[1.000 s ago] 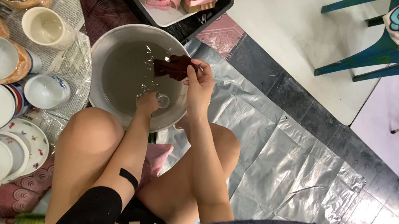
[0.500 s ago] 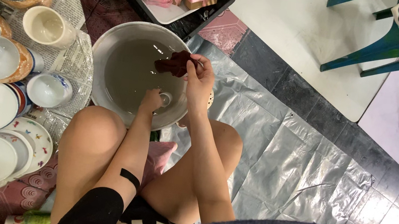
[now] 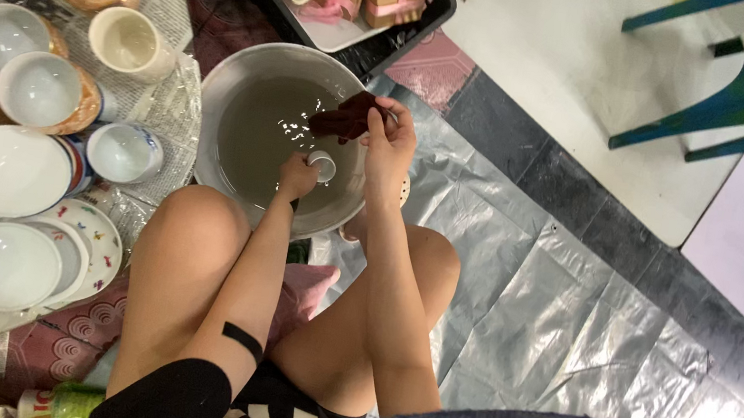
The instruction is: The person sits on the floor and washes various ceramic and glass items using a cloth and a bucket of water. They scrub each item individually and place them on a nearby table covered with newspaper.
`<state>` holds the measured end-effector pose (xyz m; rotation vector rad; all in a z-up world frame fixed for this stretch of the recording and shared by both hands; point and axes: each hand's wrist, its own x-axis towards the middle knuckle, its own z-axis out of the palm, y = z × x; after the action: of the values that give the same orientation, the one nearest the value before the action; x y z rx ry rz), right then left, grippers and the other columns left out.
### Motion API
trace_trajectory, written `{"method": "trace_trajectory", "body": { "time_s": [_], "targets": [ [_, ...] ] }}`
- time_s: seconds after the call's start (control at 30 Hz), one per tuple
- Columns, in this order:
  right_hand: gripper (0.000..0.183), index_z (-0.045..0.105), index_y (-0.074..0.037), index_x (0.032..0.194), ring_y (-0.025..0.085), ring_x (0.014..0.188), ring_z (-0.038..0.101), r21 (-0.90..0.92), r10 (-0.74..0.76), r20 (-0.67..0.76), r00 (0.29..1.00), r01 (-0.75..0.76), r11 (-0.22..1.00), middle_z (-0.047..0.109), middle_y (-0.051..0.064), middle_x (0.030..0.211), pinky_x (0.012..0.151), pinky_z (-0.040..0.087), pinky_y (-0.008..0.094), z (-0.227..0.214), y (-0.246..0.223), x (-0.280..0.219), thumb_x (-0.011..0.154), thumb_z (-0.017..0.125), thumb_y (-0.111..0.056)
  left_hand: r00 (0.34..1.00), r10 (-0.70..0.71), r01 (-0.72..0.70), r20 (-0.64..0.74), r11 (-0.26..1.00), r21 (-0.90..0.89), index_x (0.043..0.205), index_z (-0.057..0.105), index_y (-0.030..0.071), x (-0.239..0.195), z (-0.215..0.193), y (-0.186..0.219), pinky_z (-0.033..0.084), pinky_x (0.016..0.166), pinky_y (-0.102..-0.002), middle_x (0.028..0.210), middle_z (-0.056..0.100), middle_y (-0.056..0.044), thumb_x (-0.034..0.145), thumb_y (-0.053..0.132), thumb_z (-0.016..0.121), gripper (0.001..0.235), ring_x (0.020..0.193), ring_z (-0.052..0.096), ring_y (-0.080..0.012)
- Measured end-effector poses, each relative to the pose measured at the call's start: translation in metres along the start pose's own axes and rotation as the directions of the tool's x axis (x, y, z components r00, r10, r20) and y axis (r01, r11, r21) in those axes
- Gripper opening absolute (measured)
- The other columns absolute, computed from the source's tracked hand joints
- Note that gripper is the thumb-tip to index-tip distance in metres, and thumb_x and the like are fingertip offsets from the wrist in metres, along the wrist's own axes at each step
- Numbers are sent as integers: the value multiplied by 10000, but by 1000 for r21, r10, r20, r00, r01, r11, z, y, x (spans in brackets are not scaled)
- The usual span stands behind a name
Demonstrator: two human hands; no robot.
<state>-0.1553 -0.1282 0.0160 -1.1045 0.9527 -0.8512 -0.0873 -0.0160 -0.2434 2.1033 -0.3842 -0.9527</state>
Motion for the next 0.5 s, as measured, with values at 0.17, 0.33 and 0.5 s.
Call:
{"method": "trace_trajectory", "body": {
  "time_s": [0.17,0.33,0.5],
  "targets": [
    [170,644,-38,1174,37,701,580,-11,-26,-14,1000,26,1000,723,31,938,597,463,204,-6,12,-1,1005,651,-54,955,265,-225,-133,940,258,1229,565,11,-40,-49,79,539,879,-499,1189,630,-239,785,134,782,509,1060,657,-450],
    [159,641,-36,1157,35,727,601,46,-33,-29,999,35,998,733,30,973,584,453,200,-16,23,-3,998,646,-47,930,333,-274,-157,911,309,1306,526,39,-77,-87,136,538,869,-527,1318,506,-207,843,49,730,506,1040,658,-454],
    [158,636,-42,1152,36,732,603,64,-28,-28,999,30,997,732,32,985,583,449,195,-24,28,-3,995,646,-42,920,321,-278,-225,939,205,1266,553,20,-67,-78,114,524,900,-509,1309,488,-223,802,123,758,518,1066,634,-469]
  ]
}}
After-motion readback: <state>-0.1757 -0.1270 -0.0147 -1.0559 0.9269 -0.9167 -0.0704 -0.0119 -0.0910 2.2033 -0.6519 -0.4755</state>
